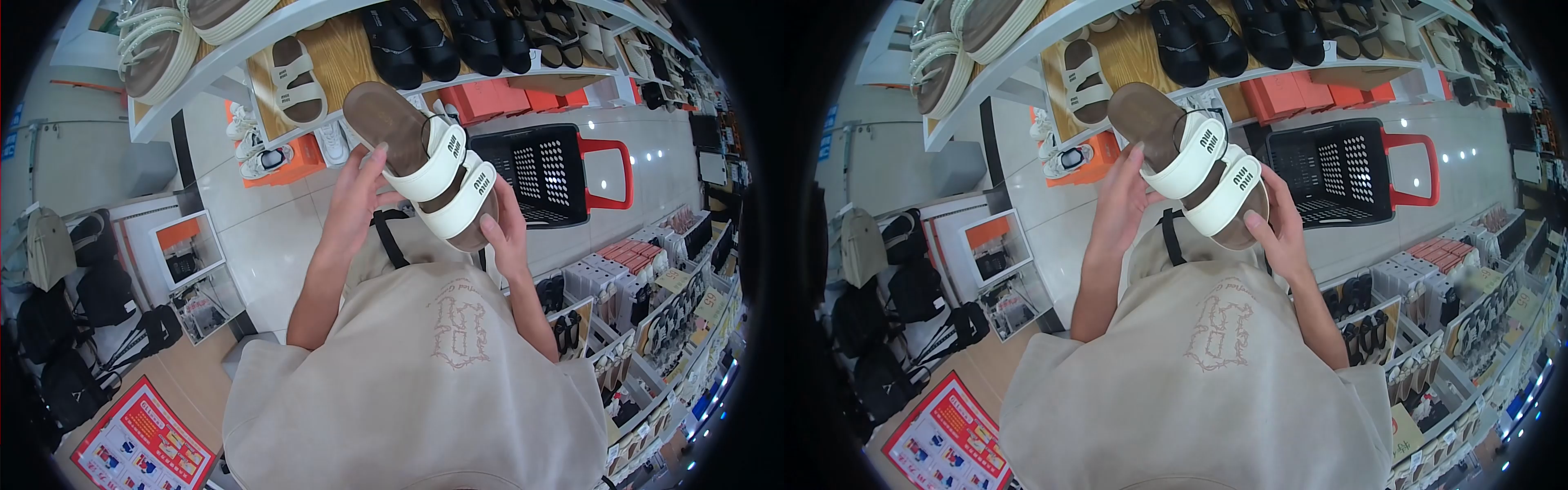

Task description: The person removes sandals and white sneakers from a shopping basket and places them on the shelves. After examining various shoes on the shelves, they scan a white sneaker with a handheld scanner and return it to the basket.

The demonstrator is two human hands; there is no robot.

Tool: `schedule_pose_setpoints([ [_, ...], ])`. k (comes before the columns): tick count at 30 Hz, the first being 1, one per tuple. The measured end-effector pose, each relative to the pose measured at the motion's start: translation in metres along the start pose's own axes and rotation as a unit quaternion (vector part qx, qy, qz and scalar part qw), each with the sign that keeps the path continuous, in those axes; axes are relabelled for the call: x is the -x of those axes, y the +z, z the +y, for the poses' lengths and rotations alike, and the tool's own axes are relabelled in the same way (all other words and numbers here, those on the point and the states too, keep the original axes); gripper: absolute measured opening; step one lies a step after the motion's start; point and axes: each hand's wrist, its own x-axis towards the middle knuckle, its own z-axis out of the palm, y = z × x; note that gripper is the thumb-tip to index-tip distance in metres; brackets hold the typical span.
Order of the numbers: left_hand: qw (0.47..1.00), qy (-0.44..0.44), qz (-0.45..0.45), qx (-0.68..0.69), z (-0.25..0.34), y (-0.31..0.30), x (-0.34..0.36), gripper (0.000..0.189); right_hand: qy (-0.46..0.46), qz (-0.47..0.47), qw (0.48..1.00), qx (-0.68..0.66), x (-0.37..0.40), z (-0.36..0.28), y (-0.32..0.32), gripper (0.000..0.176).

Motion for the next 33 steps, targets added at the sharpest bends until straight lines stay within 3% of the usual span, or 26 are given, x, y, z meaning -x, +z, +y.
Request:
schedule_pose_setpoints([
  [1, 1.000, 0.009, -0.008, 0.006, -0.001, -0.001, -0.001, 0.070, 0.000, 0.000, 1.000, 0.000, 0.000, 0.000, 0.000, 0.072],
  [7, 0.998, 0.049, 0.005, 0.045, -0.008, -0.005, 0.000, 0.065, -0.021, -0.030, 0.998, 0.051, 0.002, -0.004, 0.002, 0.078],
  [9, 0.995, 0.047, 0.013, 0.090, -0.017, -0.009, -0.005, 0.064, -0.012, -0.097, 0.990, 0.098, 0.004, -0.009, 0.003, 0.080],
  [11, 0.989, 0.045, 0.021, 0.136, -0.022, -0.014, -0.009, 0.062, -0.031, -0.093, 0.989, 0.109, 0.004, -0.015, 0.006, 0.078],
  [13, 0.987, 0.041, -0.019, 0.153, -0.022, -0.019, -0.012, 0.058, -0.050, -0.149, 0.979, 0.127, -0.002, -0.016, -0.003, 0.069],
  [14, 0.987, 0.040, -0.019, 0.154, -0.022, -0.020, -0.014, 0.058, -0.055, -0.109, 0.983, 0.137, -0.003, -0.008, -0.006, 0.059],
  [15, 0.983, 0.022, -0.043, 0.175, -0.023, -0.020, -0.014, 0.056, -0.054, -0.110, 0.983, 0.137, -0.005, -0.006, -0.007, 0.059],
  [17, 0.978, 0.004, -0.067, 0.196, -0.023, -0.020, -0.017, 0.055, -0.042, 0.002, 0.998, 0.050, -0.013, -0.002, -0.010, 0.052],
  [19, 0.994, 0.021, -0.057, 0.089, -0.022, -0.016, -0.021, 0.067, -0.051, 0.039, 0.997, 0.045, -0.033, -0.029, 0.007, 0.048],
  [22, 0.997, 0.032, -0.051, 0.049, -0.013, -0.004, -0.019, 0.062, -0.046, -0.076, 0.988, 0.123, -0.049, -0.042, 0.008, 0.051],
  [26, 0.998, 0.037, -0.036, 0.027, -0.009, -0.003, -0.015, 0.055, 0.015, -0.095, 0.990, 0.105, -0.049, -0.045, 0.012, 0.055],
  [31, 0.998, 0.045, -0.020, -0.034, 0.003, -0.001, -0.007, 0.055, -0.006, -0.084, 0.993, 0.085, -0.045, -0.037, 0.010, 0.055],
  [33, 0.985, 0.089, 0.024, -0.145, 0.011, 0.004, -0.003, 0.055, -0.013, -0.074, 0.994, 0.080, -0.044, -0.037, 0.008, 0.055],
])
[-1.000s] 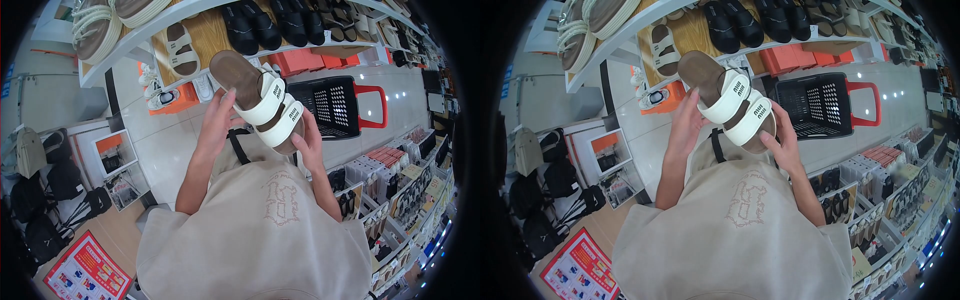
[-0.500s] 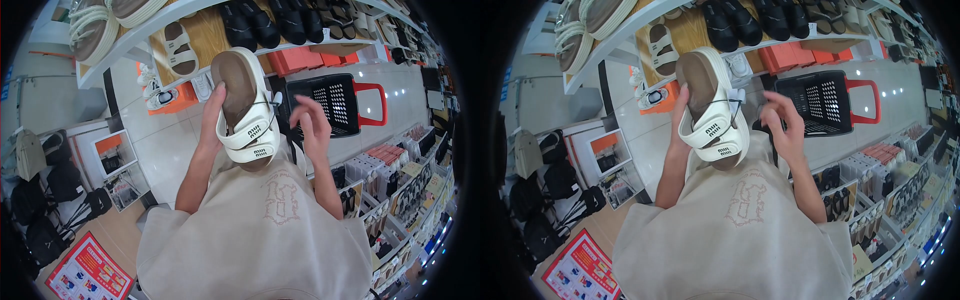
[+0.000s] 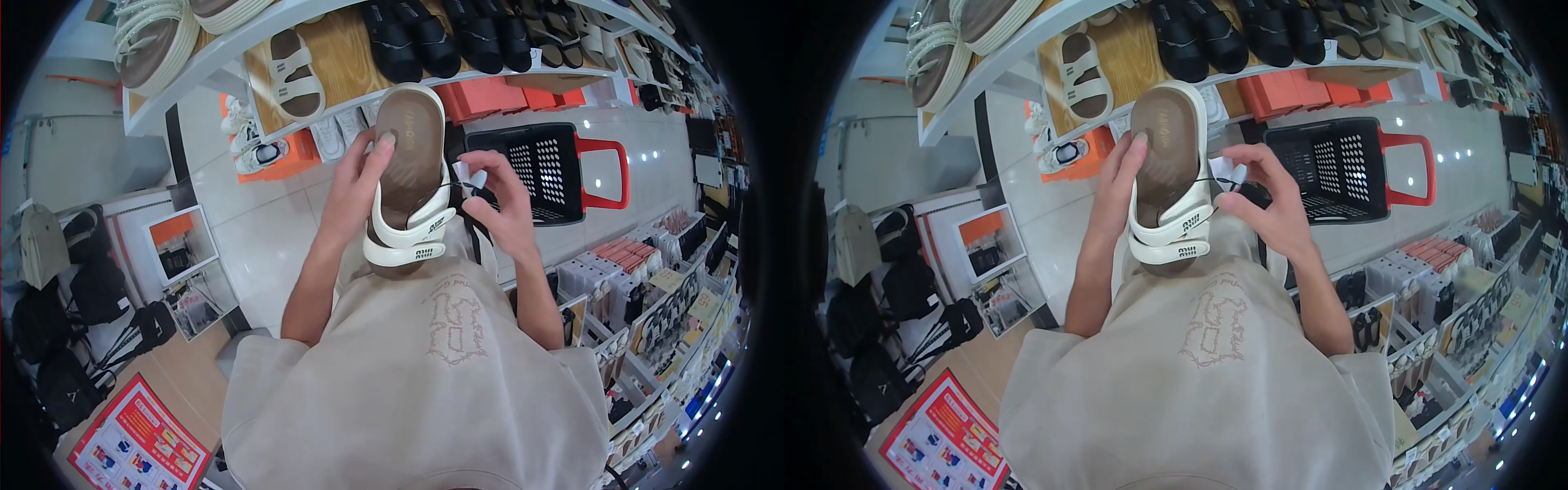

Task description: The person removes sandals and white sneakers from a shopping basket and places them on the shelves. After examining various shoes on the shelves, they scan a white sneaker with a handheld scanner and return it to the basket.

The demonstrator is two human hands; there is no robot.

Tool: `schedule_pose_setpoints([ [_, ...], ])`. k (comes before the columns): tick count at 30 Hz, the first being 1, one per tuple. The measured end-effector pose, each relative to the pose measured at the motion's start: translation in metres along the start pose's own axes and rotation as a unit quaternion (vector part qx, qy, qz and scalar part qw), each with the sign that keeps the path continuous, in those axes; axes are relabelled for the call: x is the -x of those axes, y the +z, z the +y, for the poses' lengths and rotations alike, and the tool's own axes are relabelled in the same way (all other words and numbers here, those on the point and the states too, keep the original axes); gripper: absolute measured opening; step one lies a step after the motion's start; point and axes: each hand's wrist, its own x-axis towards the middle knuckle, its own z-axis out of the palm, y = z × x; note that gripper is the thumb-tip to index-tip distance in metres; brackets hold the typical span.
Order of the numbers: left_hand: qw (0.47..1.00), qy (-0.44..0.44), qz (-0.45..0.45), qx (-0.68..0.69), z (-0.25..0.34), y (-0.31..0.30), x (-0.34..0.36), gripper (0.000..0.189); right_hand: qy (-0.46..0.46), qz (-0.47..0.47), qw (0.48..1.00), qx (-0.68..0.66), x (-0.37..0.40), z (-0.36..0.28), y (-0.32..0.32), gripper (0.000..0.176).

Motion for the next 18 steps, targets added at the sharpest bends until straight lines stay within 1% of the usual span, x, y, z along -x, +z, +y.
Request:
schedule_pose_setpoints([
  [1, 1.000, 0.000, 0.001, 0.001, 0.001, -0.002, 0.000, 0.055, -0.015, 0.018, 1.000, 0.007, 0.000, -0.001, -0.001, 0.055],
  [2, 0.999, -0.005, -0.003, -0.038, 0.001, -0.004, 0.000, 0.056, -0.030, 0.037, 0.999, 0.015, 0.000, -0.004, -0.001, 0.055],
  [3, 0.997, -0.011, -0.008, -0.076, 0.002, -0.006, -0.001, 0.056, -0.049, 0.034, 0.997, 0.056, -0.001, -0.013, -0.002, 0.059],
  [4, 0.997, -0.011, -0.008, -0.076, 0.005, -0.004, -0.001, 0.056, -0.048, 0.034, 0.997, 0.056, -0.004, -0.019, -0.001, 0.059],
  [6, 0.991, -0.019, -0.022, -0.129, 0.011, 0.000, 0.000, 0.058, -0.169, 0.036, 0.979, 0.111, -0.014, -0.031, 0.006, 0.064],
  [7, 0.991, -0.019, -0.023, -0.129, 0.009, -0.001, -0.001, 0.058, -0.175, 0.016, 0.976, 0.129, -0.019, -0.039, 0.009, 0.064],
  [8, 0.990, -0.018, -0.038, -0.137, 0.004, -0.002, -0.003, 0.058, -0.174, 0.018, 0.976, 0.129, -0.022, -0.042, 0.012, 0.064],
  [10, 0.988, -0.016, -0.054, -0.144, 0.000, -0.003, -0.006, 0.058, -0.158, -0.010, 0.975, 0.153, -0.028, -0.046, 0.016, 0.062],
  [11, 0.990, -0.021, -0.052, -0.127, 0.000, -0.004, -0.007, 0.058, -0.155, -0.025, 0.973, 0.172, -0.030, -0.049, 0.015, 0.057],
  [12, 0.992, -0.025, -0.049, -0.110, 0.000, -0.004, -0.008, 0.058, -0.155, -0.025, 0.973, 0.171, -0.031, -0.050, 0.014, 0.057],
  [14, 0.992, -0.021, -0.052, -0.114, 0.001, -0.004, -0.007, 0.058, -0.182, -0.062, 0.950, 0.247, -0.033, -0.053, 0.011, 0.051],
  [15, 0.991, -0.017, -0.055, -0.118, 0.002, -0.004, -0.007, 0.059, -0.181, -0.063, 0.950, 0.247, -0.033, -0.055, 0.010, 0.051],
  [17, 0.990, -0.016, -0.056, -0.126, 0.005, -0.003, -0.007, 0.060, -0.179, -0.082, 0.933, 0.302, -0.033, -0.060, 0.007, 0.046],
  [18, 0.989, -0.014, -0.058, -0.134, 0.006, -0.002, -0.008, 0.060, -0.179, -0.083, 0.933, 0.303, -0.034, -0.062, 0.005, 0.046],
])
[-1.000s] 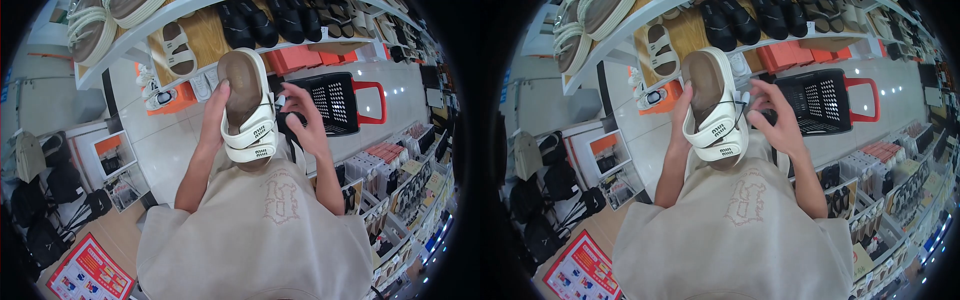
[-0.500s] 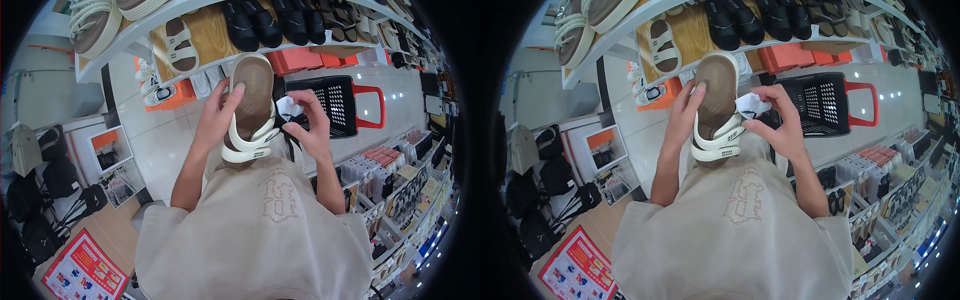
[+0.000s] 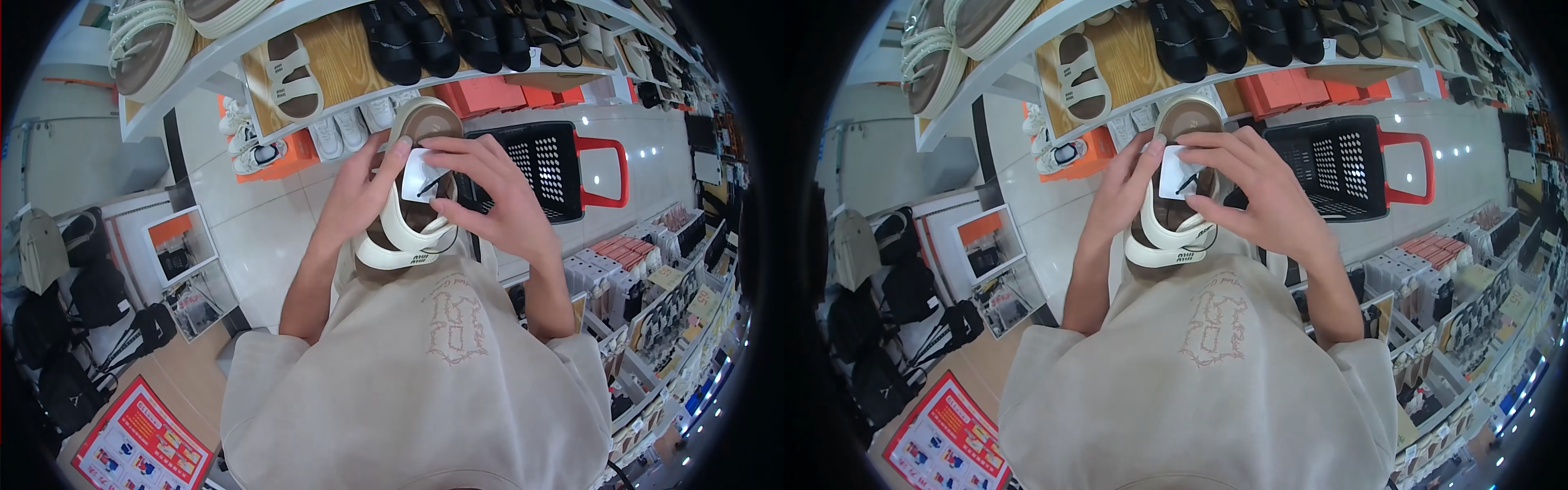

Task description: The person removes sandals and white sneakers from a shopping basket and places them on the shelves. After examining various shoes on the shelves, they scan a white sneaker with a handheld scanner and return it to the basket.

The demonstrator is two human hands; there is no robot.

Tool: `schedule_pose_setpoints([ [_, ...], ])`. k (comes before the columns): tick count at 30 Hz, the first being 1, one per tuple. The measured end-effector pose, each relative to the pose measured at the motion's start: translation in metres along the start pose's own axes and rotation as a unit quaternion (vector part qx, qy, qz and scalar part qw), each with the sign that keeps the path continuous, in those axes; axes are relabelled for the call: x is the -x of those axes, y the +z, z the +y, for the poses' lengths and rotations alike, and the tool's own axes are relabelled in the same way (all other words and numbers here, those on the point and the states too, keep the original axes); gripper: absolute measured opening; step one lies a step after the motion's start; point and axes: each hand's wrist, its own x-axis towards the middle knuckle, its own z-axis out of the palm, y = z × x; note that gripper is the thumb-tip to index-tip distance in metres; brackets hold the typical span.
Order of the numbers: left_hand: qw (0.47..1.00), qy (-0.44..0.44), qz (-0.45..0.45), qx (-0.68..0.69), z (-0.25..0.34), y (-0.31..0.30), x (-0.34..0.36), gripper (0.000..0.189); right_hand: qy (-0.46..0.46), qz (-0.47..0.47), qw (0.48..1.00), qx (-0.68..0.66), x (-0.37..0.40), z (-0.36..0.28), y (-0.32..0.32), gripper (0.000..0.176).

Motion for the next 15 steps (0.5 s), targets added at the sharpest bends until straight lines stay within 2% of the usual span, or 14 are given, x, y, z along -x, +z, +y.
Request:
schedule_pose_setpoints([
  [3, 1.000, -0.012, 0.000, 0.022, 0.001, 0.001, -0.001, 0.061, -0.003, -0.009, 1.000, -0.023, -0.001, 0.002, -0.004, 0.039],
  [6, 0.999, -0.002, -0.001, 0.036, -0.004, 0.000, -0.005, 0.062, 0.031, -0.045, 0.998, -0.039, -0.003, 0.003, -0.005, 0.032],
  [8, 1.000, -0.008, -0.007, 0.015, 0.002, 0.000, -0.005, 0.062, -0.014, -0.069, 0.997, 0.019, -0.005, 0.004, -0.004, 0.032],
  [9, 1.000, -0.013, -0.014, -0.006, 0.004, 0.001, -0.005, 0.063, -0.014, -0.069, 0.997, 0.018, -0.007, 0.005, -0.004, 0.032],
  [11, 1.000, -0.015, -0.020, 0.002, 0.003, 0.002, -0.006, 0.063, -0.071, -0.051, 0.995, 0.048, -0.012, 0.005, -0.004, 0.031],
  [15, 0.999, -0.001, -0.019, 0.030, -0.001, 0.005, -0.008, 0.063, -0.060, -0.015, 0.997, 0.051, -0.008, 0.006, -0.002, 0.027],
])
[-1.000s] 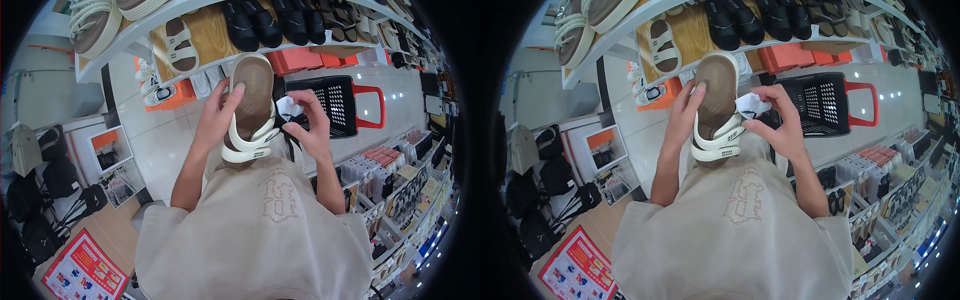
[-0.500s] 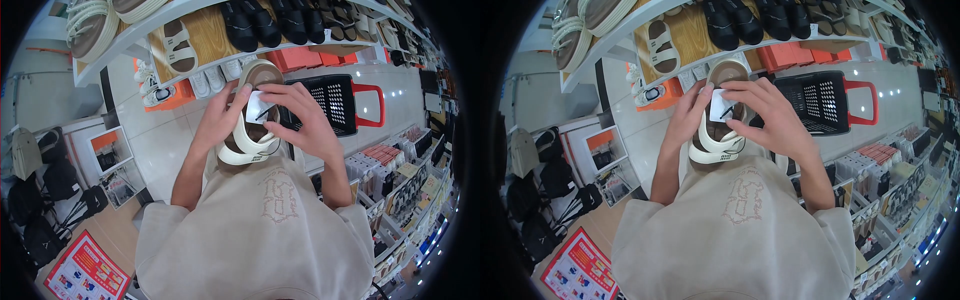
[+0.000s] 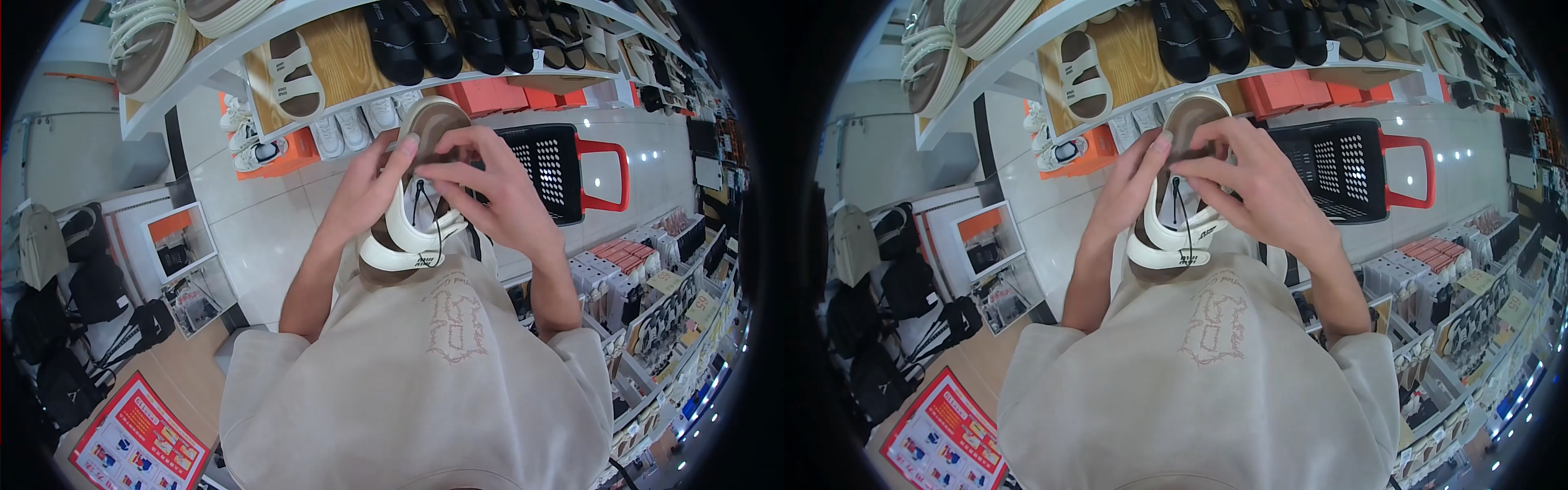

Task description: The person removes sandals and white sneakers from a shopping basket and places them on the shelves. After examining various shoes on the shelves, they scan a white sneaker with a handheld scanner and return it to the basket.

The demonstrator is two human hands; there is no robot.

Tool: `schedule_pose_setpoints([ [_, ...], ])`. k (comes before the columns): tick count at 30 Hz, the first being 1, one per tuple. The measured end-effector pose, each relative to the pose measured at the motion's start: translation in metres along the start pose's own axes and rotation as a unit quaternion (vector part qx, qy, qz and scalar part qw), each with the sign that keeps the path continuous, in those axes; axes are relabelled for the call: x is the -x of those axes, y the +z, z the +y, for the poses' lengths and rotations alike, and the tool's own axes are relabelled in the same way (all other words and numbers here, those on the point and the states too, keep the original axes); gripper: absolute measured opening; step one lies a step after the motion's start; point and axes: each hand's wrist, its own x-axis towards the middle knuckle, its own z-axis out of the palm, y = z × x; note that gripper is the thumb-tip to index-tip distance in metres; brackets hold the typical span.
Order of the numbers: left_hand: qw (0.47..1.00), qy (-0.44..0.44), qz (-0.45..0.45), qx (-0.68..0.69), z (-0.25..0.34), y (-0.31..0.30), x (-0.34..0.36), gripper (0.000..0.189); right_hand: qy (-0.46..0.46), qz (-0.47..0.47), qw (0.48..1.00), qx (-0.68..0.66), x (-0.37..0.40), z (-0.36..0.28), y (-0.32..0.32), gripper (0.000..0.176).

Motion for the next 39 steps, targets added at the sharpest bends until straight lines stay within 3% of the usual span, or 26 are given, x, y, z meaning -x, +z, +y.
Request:
schedule_pose_setpoints([
  [2, 1.000, -0.006, 0.018, -0.001, 0.000, 0.001, -0.001, 0.063, 0.081, 0.066, 0.991, -0.080, 0.006, 0.000, 0.001, 0.026],
  [3, 0.999, -0.011, 0.037, -0.001, 0.000, 0.001, -0.002, 0.064, 0.080, 0.065, 0.991, -0.080, 0.009, 0.002, 0.003, 0.026],
  [6, 0.999, -0.001, 0.051, 0.008, -0.003, -0.004, -0.004, 0.064, 0.177, 0.205, 0.950, -0.153, 0.030, 0.019, 0.020, 0.031],
  [7, 0.999, 0.000, 0.053, 0.008, -0.007, -0.005, -0.006, 0.064, 0.176, 0.205, 0.951, -0.153, 0.035, 0.022, 0.029, 0.031],
  [9, 0.994, 0.043, 0.093, 0.050, -0.016, -0.007, -0.011, 0.063, 0.258, 0.226, 0.875, -0.342, 0.047, 0.025, 0.045, 0.038],
  [13, 0.985, 0.000, 0.114, 0.133, -0.017, -0.009, -0.018, 0.065, 0.355, 0.090, 0.765, -0.530, 0.074, 0.024, 0.067, 0.062],
  [15, 0.974, -0.094, 0.128, 0.164, -0.021, -0.011, -0.022, 0.069, 0.340, 0.079, 0.771, -0.533, 0.082, 0.019, 0.083, 0.064],
  [19, 0.967, -0.141, 0.077, 0.200, -0.026, -0.015, -0.026, 0.070, 0.352, 0.077, 0.768, -0.530, 0.080, 0.020, 0.092, 0.068],
  [24, 0.953, -0.124, 0.032, 0.273, -0.036, -0.014, -0.024, 0.064, 0.385, 0.081, 0.782, -0.483, 0.076, 0.023, 0.085, 0.070],
  [26, 0.949, -0.128, 0.041, 0.284, -0.034, -0.014, -0.021, 0.061, 0.425, 0.027, 0.810, -0.404, 0.075, 0.020, 0.082, 0.073],
  [30, 0.944, -0.121, 0.053, 0.303, -0.050, -0.026, -0.021, 0.058, 0.352, 0.061, 0.817, -0.453, 0.079, 0.014, 0.098, 0.071],
  [32, 0.951, -0.102, 0.076, 0.281, -0.053, -0.032, -0.023, 0.059, 0.429, 0.035, 0.756, -0.493, 0.079, 0.015, 0.109, 0.060],
  [33, 0.951, -0.100, 0.079, 0.281, -0.054, -0.034, -0.025, 0.059, 0.427, 0.032, 0.757, -0.493, 0.078, 0.019, 0.113, 0.060],
  [35, 0.964, -0.072, 0.092, 0.240, -0.055, -0.041, -0.031, 0.061, 0.465, -0.071, 0.735, -0.489, 0.073, 0.032, 0.122, 0.051],
  [36, 0.964, -0.070, 0.095, 0.240, -0.058, -0.045, -0.036, 0.061, 0.457, -0.041, 0.756, -0.467, 0.069, 0.033, 0.132, 0.042],
  [39, 0.953, -0.102, 0.101, 0.266, -0.078, -0.068, -0.064, 0.065, 0.448, 0.008, 0.740, -0.502, 0.037, 0.061, 0.154, 0.042],
])
